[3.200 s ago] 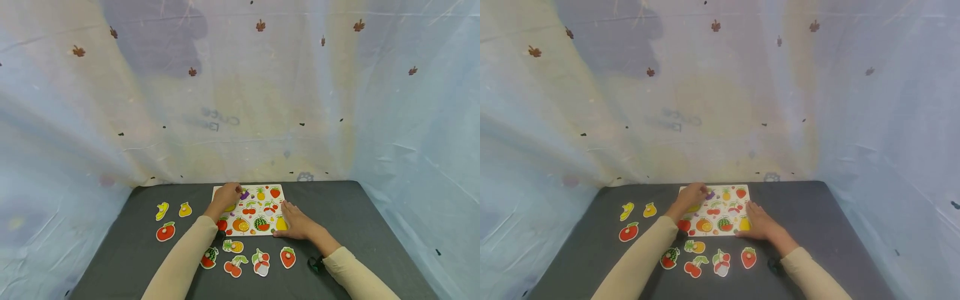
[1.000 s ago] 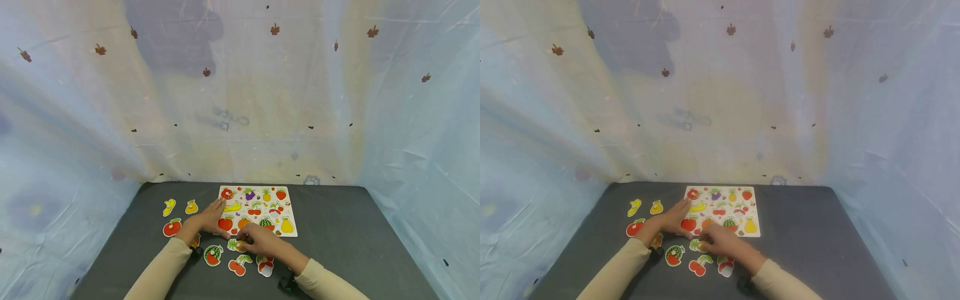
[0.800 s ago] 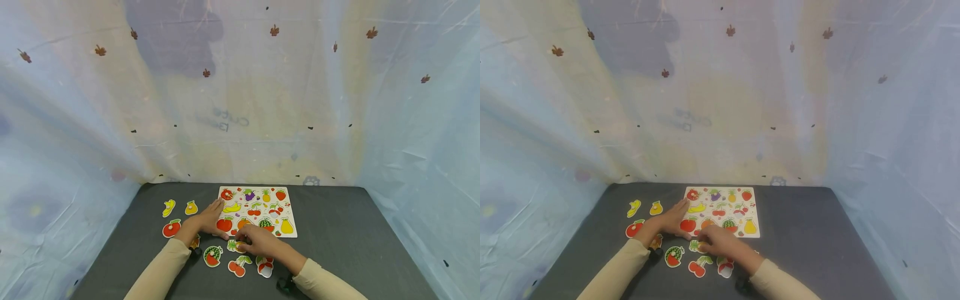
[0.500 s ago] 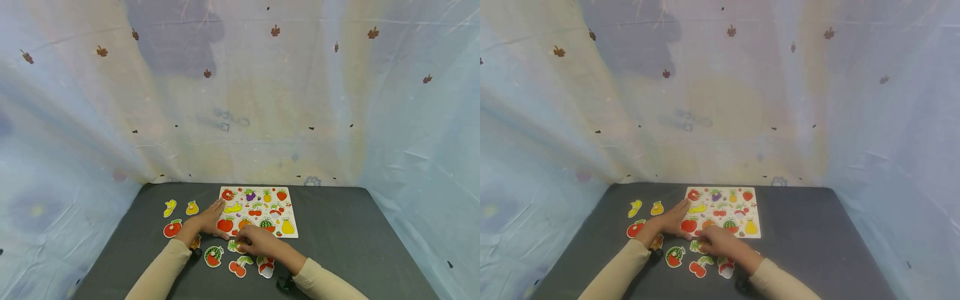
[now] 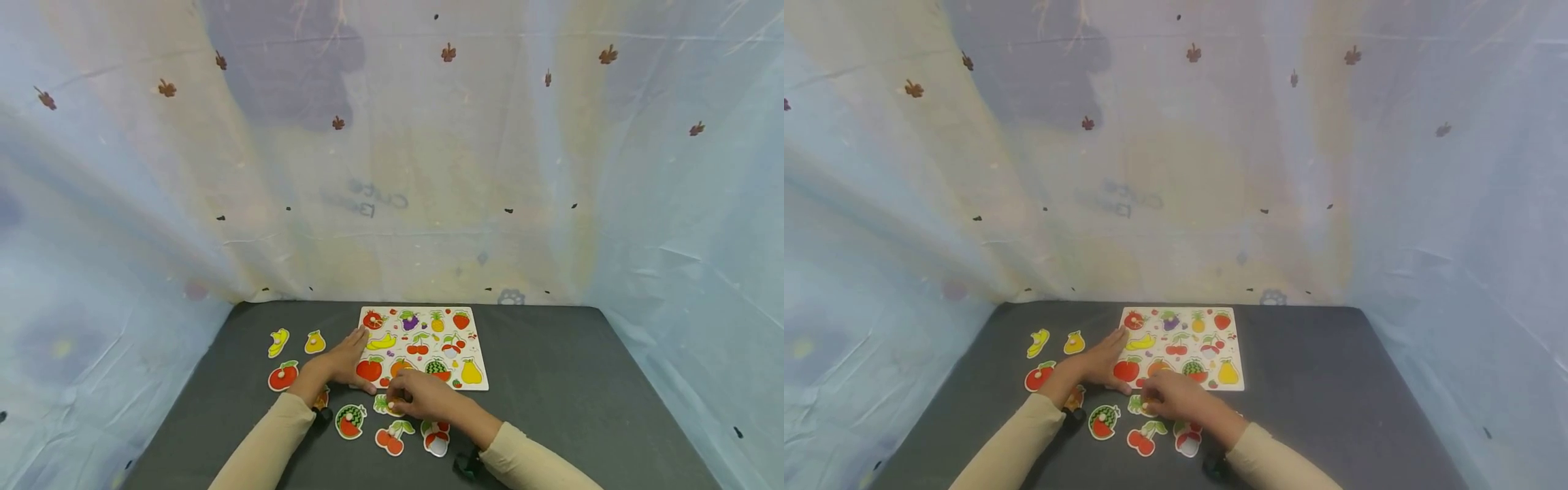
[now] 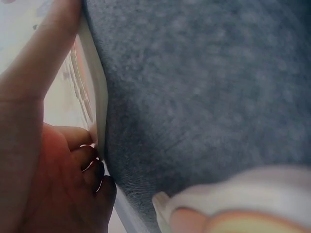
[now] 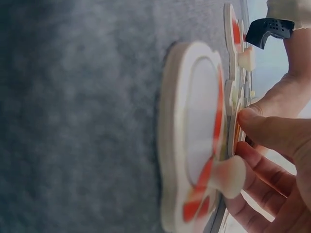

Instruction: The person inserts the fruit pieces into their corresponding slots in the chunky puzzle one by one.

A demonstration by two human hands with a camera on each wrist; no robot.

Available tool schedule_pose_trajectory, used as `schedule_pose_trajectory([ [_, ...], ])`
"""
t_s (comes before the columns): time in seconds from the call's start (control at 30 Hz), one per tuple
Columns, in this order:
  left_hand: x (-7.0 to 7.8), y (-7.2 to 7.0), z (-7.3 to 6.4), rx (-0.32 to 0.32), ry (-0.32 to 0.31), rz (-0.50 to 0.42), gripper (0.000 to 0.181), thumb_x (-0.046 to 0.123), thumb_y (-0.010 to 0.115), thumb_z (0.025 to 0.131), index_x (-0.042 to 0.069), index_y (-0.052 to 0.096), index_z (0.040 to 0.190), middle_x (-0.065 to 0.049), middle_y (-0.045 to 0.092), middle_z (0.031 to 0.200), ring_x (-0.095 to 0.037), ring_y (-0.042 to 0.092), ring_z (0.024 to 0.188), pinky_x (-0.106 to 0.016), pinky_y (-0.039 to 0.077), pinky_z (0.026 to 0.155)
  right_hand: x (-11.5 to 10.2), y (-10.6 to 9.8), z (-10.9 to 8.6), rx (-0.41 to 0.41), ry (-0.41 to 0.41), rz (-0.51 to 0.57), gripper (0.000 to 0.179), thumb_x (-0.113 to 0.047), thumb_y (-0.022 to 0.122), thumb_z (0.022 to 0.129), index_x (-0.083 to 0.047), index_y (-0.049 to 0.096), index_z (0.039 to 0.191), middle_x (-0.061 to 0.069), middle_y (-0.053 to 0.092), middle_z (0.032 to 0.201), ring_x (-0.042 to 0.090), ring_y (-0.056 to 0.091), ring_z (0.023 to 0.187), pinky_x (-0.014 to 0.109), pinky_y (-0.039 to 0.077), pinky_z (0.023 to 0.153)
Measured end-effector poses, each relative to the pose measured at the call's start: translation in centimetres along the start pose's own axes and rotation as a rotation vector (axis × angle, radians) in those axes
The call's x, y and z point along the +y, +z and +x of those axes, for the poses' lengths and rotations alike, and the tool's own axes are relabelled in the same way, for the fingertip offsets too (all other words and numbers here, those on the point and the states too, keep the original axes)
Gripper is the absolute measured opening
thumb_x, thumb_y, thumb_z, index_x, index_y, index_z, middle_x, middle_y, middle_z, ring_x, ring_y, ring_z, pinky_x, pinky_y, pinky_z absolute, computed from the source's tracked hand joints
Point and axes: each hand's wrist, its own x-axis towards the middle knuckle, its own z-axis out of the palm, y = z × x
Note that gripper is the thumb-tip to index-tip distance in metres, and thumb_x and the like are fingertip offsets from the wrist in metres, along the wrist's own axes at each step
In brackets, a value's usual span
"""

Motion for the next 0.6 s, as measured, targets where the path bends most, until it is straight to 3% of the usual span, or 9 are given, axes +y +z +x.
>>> schedule_pose_trajectory([
  [0.07,0.4,-0.2,-0.3,-0.006,-0.005,-0.01,0.142,0.073,0.088,0.074,-0.004,0.015,0.169,-0.023,0.006,0.178,-0.041,0.004,0.165,-0.058,0.015,0.13,0.1,-0.1,0.0,0.0,-0.011,0.008,0.004,-0.022,0.08,0.1,-0.023,0.076,0.101,-0.015,0.059,0.094,-0.001,0.052,0.076,0.019,0.047,0.07],
  [0.37,-1.3,1.0,0.8,0.021,0.003,-0.024,0.148,0.079,0.085,0.071,0.0,0.009,0.171,-0.019,0.0,0.179,-0.038,-0.002,0.166,-0.059,0.012,0.13,0.7,-1.3,-0.7,0.048,-0.019,0.034,0.004,-0.024,0.077,0.102,-0.021,0.076,0.104,-0.014,0.064,0.099,0.0,0.056,0.081,0.021,0.051,0.075],
  [0.47,-1.2,0.9,0.8,0.015,0.003,-0.024,0.148,0.079,0.085,0.071,-0.002,0.01,0.17,-0.021,0.001,0.179,-0.04,0.0,0.166,-0.06,0.013,0.13,1.1,-1.8,-1.1,0.077,-0.007,0.037,0.004,-0.024,0.077,0.102,-0.021,0.074,0.104,-0.013,0.065,0.098,0.002,0.058,0.082,0.023,0.052,0.075],
  [0.6,0.0,0.2,0.2,-0.005,-0.02,0.018,0.142,0.071,0.088,0.076,-0.003,0.011,0.17,-0.021,0.003,0.179,-0.04,0.002,0.166,-0.058,0.014,0.13,1.9,-2.2,-1.3,0.124,0.015,0.029,0.006,-0.023,0.079,0.101,-0.021,0.073,0.103,-0.012,0.064,0.095,0.004,0.057,0.08,0.025,0.051,0.073],
])
